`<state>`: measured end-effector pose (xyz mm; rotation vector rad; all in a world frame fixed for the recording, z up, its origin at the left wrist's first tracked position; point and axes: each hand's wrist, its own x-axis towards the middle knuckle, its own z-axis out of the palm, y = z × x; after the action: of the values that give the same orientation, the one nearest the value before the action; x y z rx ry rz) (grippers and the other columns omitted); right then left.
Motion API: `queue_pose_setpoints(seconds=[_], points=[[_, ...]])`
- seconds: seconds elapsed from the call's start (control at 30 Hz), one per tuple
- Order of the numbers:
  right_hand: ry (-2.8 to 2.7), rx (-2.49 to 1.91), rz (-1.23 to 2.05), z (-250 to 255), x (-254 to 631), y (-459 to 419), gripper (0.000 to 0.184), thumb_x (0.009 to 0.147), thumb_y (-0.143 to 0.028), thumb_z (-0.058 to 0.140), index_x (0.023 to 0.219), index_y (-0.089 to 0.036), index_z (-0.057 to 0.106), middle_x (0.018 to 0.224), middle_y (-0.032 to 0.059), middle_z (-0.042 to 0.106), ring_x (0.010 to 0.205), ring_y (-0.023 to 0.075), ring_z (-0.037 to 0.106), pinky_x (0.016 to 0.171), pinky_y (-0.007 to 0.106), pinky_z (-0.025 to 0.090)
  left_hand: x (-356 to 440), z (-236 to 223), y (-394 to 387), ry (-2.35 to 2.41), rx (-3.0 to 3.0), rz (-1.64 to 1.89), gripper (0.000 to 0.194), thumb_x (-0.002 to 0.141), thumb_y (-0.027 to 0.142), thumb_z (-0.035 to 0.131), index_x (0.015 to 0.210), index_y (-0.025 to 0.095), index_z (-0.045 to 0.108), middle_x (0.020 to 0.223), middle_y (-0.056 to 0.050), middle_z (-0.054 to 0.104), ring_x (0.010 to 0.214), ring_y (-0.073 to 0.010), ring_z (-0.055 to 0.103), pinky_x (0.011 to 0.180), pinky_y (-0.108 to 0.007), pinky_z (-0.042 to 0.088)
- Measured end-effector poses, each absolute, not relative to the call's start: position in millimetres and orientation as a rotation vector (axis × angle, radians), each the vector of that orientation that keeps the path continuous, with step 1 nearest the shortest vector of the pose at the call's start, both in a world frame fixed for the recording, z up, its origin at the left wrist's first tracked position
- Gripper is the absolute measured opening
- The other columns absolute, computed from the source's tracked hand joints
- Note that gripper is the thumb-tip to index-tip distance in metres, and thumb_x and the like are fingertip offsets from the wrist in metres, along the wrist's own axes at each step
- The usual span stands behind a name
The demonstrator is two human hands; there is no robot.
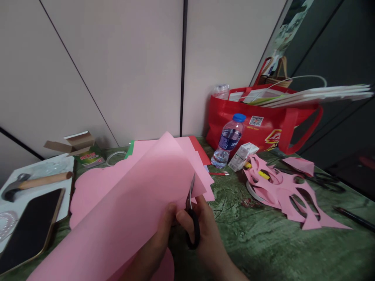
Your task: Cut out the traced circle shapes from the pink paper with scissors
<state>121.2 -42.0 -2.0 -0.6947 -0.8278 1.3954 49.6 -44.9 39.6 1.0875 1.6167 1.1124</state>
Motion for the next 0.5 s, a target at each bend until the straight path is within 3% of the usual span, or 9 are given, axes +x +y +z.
queue_pose_setpoints(seconds=[0.13,0.27,0.5], points=[[-0.846,-0.708,1.38,-2.1,121.3,-41.4,0.06,0.07,-0.029,0.067,0.121,-0.027,0.036,0.08,0.0023,0.066,0.074,0.0215,0.062,0.056,0.028,0.048,51.1,37.9,-43.3,1.692,1.018,1.116,0.028,0.082,0.016,0.045,0.072,0.024,0.07,0.09,-0.001,0.072,0.095,-0.0201,0.063,0.095,-0.037,0.041],[-0.835,-0.726,1.401,-1.7,121.4,-41.4,0.061,0.07,-0.03,0.067,0.122,-0.026,0.034,0.076,0.0009,0.065,0.067,0.0197,0.062,0.052,0.027,0.047,47.8,34.1,-41.0,1.78,0.975,1.117,0.017,0.078,0.02,0.053,0.081,0.022,0.069,0.101,-0.003,0.069,0.103,-0.0225,0.059,0.097,-0.037,0.04],[-0.827,-0.753,1.401,-1.8,121.3,-42.3,0.059,0.068,-0.029,0.068,0.118,-0.025,0.036,0.065,-0.0031,0.06,0.055,0.0152,0.055,0.045,0.023,0.041,48.9,44.9,-42.1,1.701,1.003,1.027,0.026,0.082,0.023,0.047,0.07,0.024,0.071,0.088,-0.004,0.073,0.095,-0.023,0.063,0.097,-0.039,0.039]])
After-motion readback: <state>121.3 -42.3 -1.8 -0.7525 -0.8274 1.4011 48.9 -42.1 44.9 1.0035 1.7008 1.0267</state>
